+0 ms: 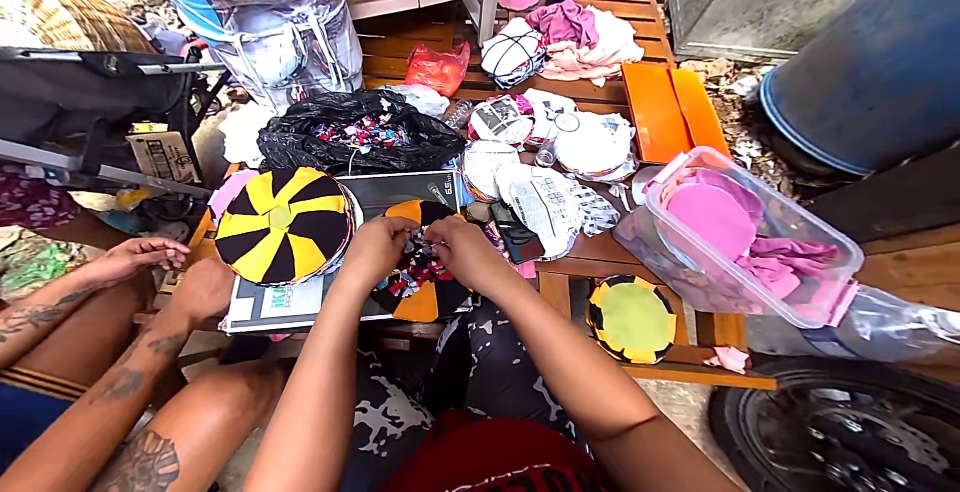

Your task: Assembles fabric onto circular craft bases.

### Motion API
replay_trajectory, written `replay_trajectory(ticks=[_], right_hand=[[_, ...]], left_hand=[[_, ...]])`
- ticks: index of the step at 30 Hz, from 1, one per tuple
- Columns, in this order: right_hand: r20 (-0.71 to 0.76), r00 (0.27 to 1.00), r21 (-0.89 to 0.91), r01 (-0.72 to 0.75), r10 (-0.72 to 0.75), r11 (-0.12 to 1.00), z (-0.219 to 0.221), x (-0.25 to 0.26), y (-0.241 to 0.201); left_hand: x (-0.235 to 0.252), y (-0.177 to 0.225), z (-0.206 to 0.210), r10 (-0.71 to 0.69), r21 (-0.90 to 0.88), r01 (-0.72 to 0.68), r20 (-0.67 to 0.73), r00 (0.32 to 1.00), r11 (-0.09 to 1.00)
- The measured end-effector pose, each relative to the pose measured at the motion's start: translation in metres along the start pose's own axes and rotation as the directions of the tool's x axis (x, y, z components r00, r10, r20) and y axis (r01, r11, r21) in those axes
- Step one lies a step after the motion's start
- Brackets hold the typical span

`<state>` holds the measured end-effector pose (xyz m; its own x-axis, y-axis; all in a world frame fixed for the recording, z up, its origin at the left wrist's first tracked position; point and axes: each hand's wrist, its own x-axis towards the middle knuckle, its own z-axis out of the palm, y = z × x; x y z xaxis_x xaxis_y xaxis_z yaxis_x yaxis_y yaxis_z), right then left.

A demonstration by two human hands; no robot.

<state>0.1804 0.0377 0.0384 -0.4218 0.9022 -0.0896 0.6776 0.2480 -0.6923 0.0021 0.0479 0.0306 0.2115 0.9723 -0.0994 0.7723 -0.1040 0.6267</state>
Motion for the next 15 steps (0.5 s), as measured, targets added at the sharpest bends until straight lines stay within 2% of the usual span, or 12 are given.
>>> replay_trajectory(ticks=[4, 7, 8, 12, 15], right_hand=[[-0.009, 1.0, 0.093, 0.005, -0.004, 0.996, 0.004, -0.001, 0.008], [-0.012, 0.997, 0.126, 0.076, -0.075, 0.989, 0.007, -0.003, 0.009], [-0.03, 0.995, 0.108, 0.098, -0.095, 0.989, 0.008, -0.003, 0.01], [-0.149, 0.979, 0.004, 0.141, -0.139, 0.99, 0.015, -0.004, 0.019], [-0.225, 0.963, 0.031, 0.161, -0.15, 0.986, 0.019, -0.006, 0.023]], left_hand=[[-0.015, -0.009, 0.007, -0.079, -0.042, 0.078, -0.015, 0.997, 0.996], [-0.028, -0.008, 0.019, -0.132, -0.009, 0.133, 0.061, 0.989, 0.991], [-0.033, -0.008, 0.023, -0.128, -0.004, 0.129, 0.047, 0.991, 0.992], [-0.047, -0.011, 0.028, -0.107, -0.11, 0.09, -0.159, 0.981, 0.99], [-0.045, -0.009, 0.024, -0.139, -0.169, 0.104, -0.209, 0.968, 0.98]])
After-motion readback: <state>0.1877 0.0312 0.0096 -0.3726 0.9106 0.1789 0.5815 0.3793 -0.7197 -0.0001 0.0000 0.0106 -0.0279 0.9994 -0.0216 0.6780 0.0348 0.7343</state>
